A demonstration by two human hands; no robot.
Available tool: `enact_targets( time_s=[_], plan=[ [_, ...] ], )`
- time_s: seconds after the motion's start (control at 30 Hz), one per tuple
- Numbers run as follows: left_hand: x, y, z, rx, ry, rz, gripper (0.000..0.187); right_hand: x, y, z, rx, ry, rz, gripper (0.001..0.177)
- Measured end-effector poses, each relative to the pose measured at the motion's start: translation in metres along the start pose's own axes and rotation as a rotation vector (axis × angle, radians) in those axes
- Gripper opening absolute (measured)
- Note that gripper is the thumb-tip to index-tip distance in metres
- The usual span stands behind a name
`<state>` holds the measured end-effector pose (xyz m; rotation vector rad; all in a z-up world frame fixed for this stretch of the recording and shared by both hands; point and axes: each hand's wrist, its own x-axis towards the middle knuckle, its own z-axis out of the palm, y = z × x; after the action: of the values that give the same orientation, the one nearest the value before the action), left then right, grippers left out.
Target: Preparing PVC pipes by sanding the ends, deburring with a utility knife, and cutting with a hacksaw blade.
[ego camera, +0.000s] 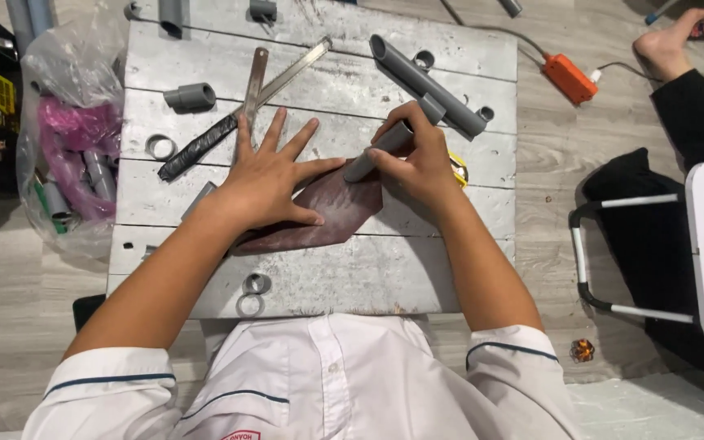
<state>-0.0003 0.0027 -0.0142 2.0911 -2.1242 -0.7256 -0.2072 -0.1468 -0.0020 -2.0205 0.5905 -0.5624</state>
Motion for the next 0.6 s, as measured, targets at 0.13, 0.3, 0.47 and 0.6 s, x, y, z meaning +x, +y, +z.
enact_targets(
  time_s=[0.13,0.3,0.47,0.6],
  plan=[
    [0.006,-0.007,0.006,0.012,0.007,0.007,0.089,-0.013,-0.008,0.028,0.040,-0.103,0.002,0.037],
    [0.005,-0.004,0.003,-0.003,0.009,0.006,0.089,-0.009,-0.004,0.015,-0.072,-0.035,0.026,0.029],
    [0.002,-0.001,0.001,0.028,-0.024,0.005,0.087,-0.008,0.003,0.014,0.006,-0.027,0.029,0.038],
    [-0.001,0.003,-0.010,0.030,-0.057,-0.027,0.088,-0.017,-0.006,0.034,0.045,-0.094,0.052,0.038]
  ],
)
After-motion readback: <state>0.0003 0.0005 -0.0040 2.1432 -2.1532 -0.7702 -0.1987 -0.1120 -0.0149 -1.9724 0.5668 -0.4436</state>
